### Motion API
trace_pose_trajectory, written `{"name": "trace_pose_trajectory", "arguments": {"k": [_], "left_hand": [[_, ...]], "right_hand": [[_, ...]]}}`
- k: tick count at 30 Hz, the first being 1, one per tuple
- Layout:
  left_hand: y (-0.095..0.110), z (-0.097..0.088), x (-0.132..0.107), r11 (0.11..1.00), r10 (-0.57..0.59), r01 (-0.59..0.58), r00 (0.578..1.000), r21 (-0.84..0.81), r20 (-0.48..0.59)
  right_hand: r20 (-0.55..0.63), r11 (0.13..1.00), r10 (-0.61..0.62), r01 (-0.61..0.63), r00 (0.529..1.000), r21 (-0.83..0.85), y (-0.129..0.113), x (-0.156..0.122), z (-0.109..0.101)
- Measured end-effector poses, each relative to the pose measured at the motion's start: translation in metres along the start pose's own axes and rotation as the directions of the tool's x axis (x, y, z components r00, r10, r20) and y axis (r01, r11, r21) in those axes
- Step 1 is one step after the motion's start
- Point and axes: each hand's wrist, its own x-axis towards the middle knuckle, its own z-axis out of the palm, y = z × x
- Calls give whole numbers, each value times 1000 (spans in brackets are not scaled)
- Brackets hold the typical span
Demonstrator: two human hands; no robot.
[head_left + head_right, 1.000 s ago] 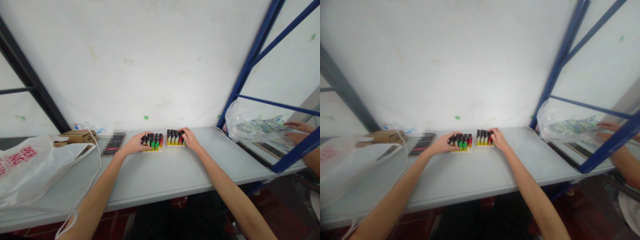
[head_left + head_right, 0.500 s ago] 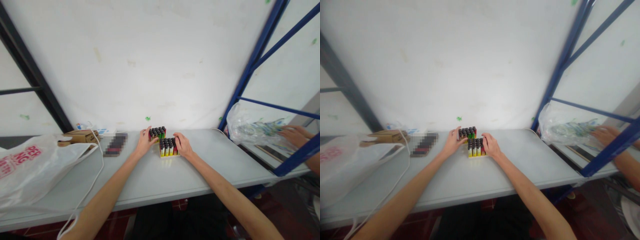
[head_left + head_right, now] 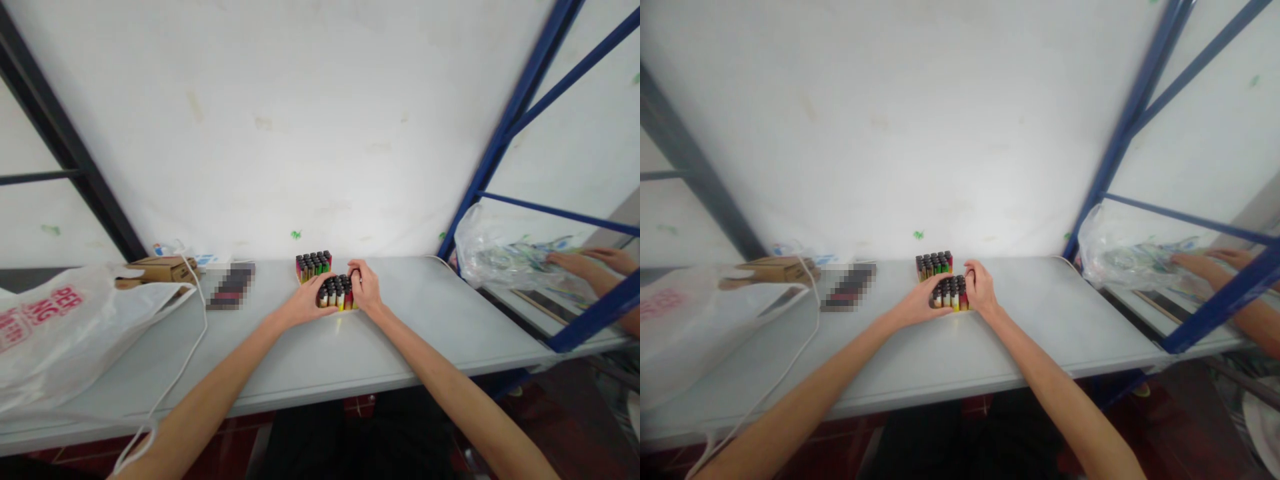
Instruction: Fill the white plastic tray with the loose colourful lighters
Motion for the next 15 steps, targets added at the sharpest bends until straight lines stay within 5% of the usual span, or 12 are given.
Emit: {"name": "trace_pose_trajectory", "arguments": {"k": [8,11,15], "left_hand": [[-4,-3,2,1000,-17,17,1000,-23,18],[-3,-2,2,1000,-20,20,1000,-21,13],[-2,-2,2,999,-31,31,999,-24,7]], "right_hand": [[-181,934,293,-242,939,262,7,2,-2],[-207,915,380,-333,901,230,12,-1,-1],[-146,931,361,-348,921,107,18,-2,1]]}}
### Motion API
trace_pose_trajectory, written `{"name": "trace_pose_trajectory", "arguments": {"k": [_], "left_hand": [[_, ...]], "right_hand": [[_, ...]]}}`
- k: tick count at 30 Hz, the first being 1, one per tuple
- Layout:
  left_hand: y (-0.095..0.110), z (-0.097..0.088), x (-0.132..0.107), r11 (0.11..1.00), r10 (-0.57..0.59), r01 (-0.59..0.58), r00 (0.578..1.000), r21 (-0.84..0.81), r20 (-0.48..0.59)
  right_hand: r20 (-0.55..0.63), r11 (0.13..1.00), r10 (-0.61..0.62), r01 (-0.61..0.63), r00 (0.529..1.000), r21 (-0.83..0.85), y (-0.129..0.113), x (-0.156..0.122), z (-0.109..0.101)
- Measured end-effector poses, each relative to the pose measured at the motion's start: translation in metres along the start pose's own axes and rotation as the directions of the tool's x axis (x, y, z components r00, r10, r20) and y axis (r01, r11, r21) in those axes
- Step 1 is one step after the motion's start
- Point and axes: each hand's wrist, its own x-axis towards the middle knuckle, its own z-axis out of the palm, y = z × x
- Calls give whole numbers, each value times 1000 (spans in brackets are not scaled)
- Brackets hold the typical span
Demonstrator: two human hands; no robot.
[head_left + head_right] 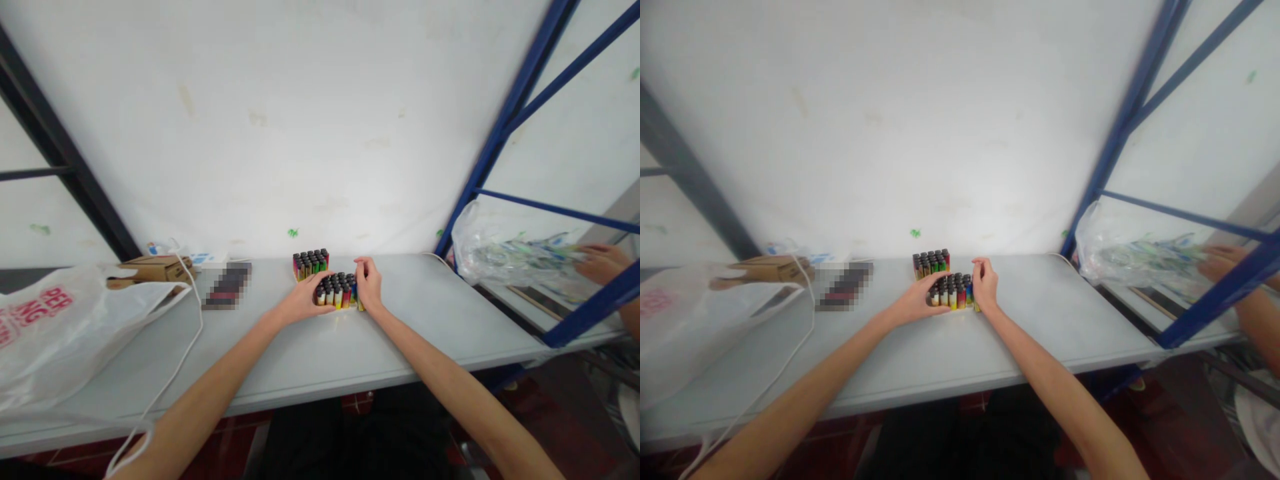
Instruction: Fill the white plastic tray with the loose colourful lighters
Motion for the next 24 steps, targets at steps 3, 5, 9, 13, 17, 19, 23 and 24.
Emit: {"name": "trace_pose_trajectory", "arguments": {"k": [3,5,9,13,17,19,23,24], "left_hand": [[0,-1,0,1000,3,-3,1000,0,7],[0,-2,0,1000,8,-8,1000,-4,12],[-2,-2,1,1000,6,-5,1000,-12,12],[-4,-2,0,1000,4,-4,1000,-15,13],[-4,-1,0,1000,8,-8,1000,-14,10],[-4,-1,0,1000,10,-10,1000,-16,3],[-4,-1,1,1000,10,-10,1000,-22,9],[-4,-1,1,1000,11,-10,1000,-21,11]], "right_hand": [[40,994,-30,34,999,-105,5,6,-4],[125,982,-68,89,990,-169,8,12,-9],[377,961,-149,223,914,-162,9,18,-20],[466,970,-181,234,866,-58,1,13,-24],[504,971,-175,232,846,-52,-9,1,-20],[463,950,-222,297,858,-95,-12,-4,-16],[357,931,-231,313,905,-190,-12,-6,-7],[353,928,-230,313,907,-201,-11,-6,-6]]}}
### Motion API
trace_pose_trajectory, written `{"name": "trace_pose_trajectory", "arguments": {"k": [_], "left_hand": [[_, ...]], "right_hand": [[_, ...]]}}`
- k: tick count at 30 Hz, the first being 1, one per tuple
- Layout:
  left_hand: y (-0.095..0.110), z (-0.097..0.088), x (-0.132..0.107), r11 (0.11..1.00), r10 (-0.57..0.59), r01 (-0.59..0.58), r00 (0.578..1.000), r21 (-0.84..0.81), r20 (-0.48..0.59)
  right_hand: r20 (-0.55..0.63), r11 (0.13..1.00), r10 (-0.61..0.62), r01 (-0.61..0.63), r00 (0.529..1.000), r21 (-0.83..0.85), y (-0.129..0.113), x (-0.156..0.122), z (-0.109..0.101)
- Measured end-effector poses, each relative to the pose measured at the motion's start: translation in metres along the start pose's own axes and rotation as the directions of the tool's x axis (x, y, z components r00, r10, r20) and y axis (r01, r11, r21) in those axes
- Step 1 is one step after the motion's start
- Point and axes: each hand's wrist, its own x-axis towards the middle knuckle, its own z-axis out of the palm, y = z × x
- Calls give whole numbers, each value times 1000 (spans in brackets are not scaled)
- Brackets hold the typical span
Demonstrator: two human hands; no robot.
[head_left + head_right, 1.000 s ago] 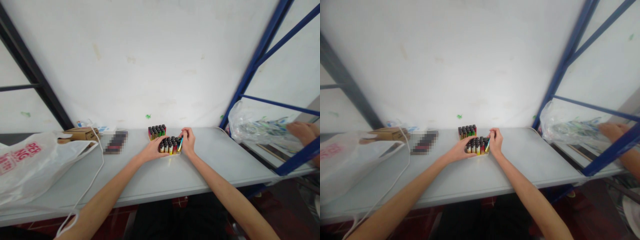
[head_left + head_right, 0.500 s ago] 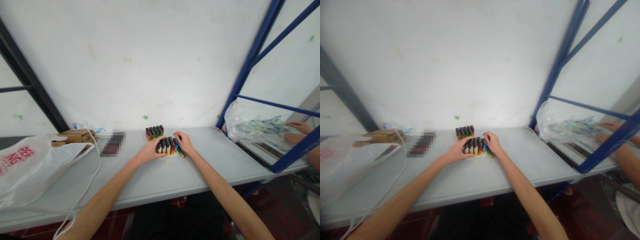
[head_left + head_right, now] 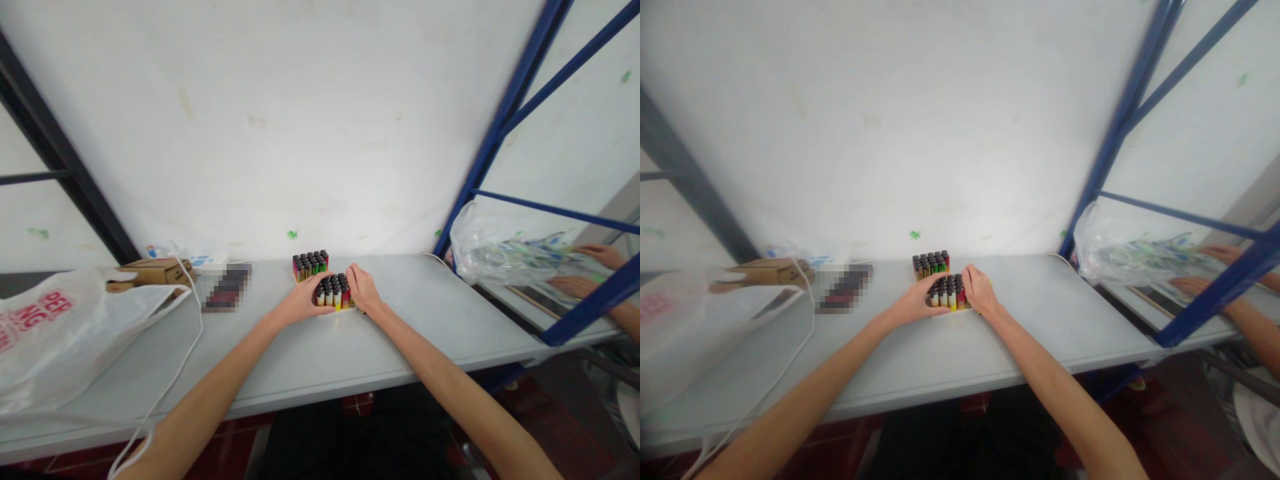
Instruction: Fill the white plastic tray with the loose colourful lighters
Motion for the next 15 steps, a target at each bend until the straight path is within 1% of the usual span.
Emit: {"name": "trace_pose_trajectory", "arguments": {"k": [3,5,7,9,11,15], "left_hand": [[0,0,0,1000,2,-2,1000,5,-1],[0,0,0,1000,-3,3,1000,6,-3],[2,-1,0,1000,-6,6,1000,5,-2],[3,-2,0,1000,-9,9,1000,2,3],[5,-3,0,1000,-14,14,1000,1,8],[7,-5,0,1000,-18,18,1000,-2,16]], "right_hand": [[-29,1000,-17,17,999,-3,2,2,2],[-94,1000,-6,7,996,14,5,4,2],[-182,999,46,-40,982,34,9,6,1],[-229,995,101,-95,968,37,15,8,-1],[-212,991,133,-132,968,15,23,9,-5],[-78,990,143,-144,987,-8,35,11,-17]]}}
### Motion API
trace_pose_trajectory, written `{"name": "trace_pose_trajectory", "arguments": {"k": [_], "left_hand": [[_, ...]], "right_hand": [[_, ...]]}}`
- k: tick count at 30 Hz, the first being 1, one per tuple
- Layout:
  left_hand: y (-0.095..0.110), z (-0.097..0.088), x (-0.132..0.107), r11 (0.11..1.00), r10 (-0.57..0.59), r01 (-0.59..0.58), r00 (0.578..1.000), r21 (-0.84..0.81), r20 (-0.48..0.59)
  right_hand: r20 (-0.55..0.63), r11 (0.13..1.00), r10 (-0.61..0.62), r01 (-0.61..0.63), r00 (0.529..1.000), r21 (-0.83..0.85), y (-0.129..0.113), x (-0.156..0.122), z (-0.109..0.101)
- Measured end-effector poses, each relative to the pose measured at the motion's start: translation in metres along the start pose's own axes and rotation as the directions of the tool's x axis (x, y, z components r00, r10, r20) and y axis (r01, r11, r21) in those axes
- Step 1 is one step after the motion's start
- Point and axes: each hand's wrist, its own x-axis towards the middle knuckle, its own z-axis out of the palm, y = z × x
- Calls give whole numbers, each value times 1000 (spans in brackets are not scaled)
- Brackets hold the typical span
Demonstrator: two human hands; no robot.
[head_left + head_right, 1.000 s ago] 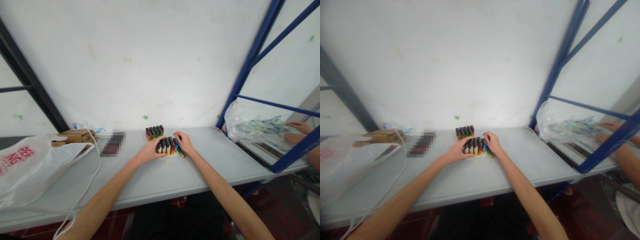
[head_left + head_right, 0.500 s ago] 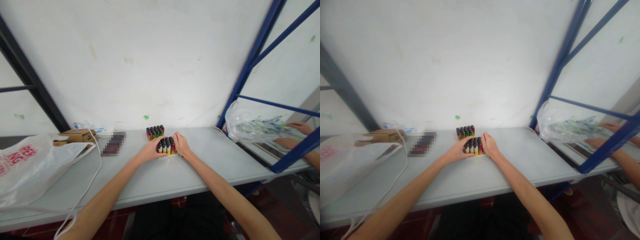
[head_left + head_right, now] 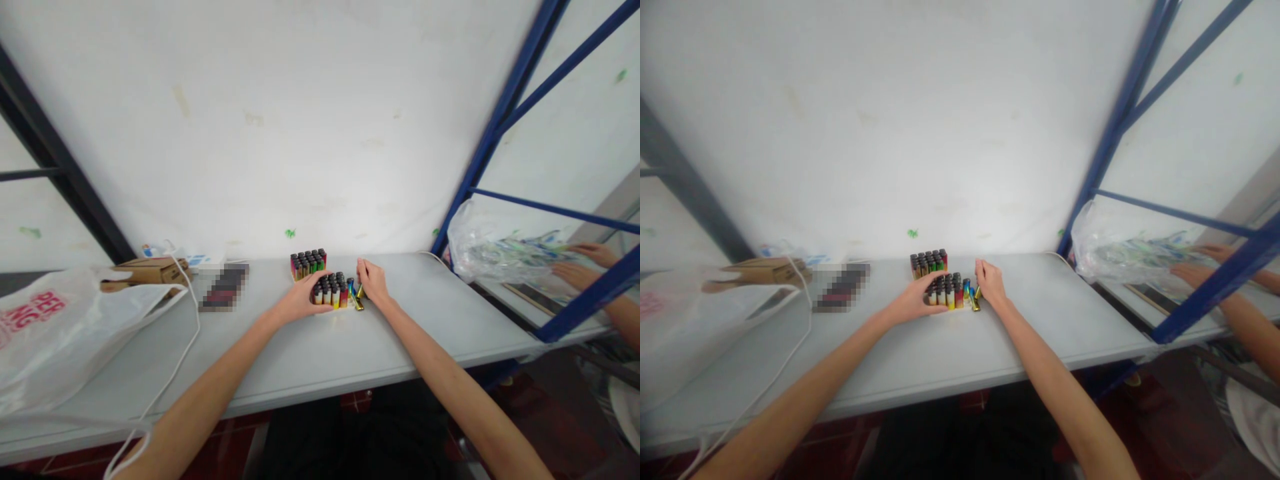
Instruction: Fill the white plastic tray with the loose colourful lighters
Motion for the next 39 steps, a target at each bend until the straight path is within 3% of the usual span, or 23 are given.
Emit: {"name": "trace_pose_trajectory", "arguments": {"k": [5,9,19,24,28,33,36,39], "left_hand": [[-3,2,0,1000,5,-5,1000,-6,-4],[-8,5,1,1000,9,-10,1000,-6,-8],[-6,5,1,1000,12,-12,1000,-4,-19],[-5,5,2,1000,14,-14,1000,-6,-16],[-4,4,1,1000,2,-2,1000,-20,-9],[-4,4,1,1000,-3,3,1000,-14,-8],[-4,4,1,1000,-2,2,1000,-12,-1],[-4,3,1,1000,-6,6,1000,-6,-2]], "right_hand": [[85,988,-152,150,985,26,-6,-3,-3],[141,986,-166,160,976,51,-15,-9,7],[-15,985,-174,174,985,-3,-10,-5,17],[-172,996,-83,85,982,8,-12,-2,16],[-224,984,157,-132,962,123,-10,1,11],[-141,819,457,-354,878,451,4,7,10],[-58,618,582,-394,811,681,8,13,10],[60,422,678,-455,733,784,6,16,8]]}}
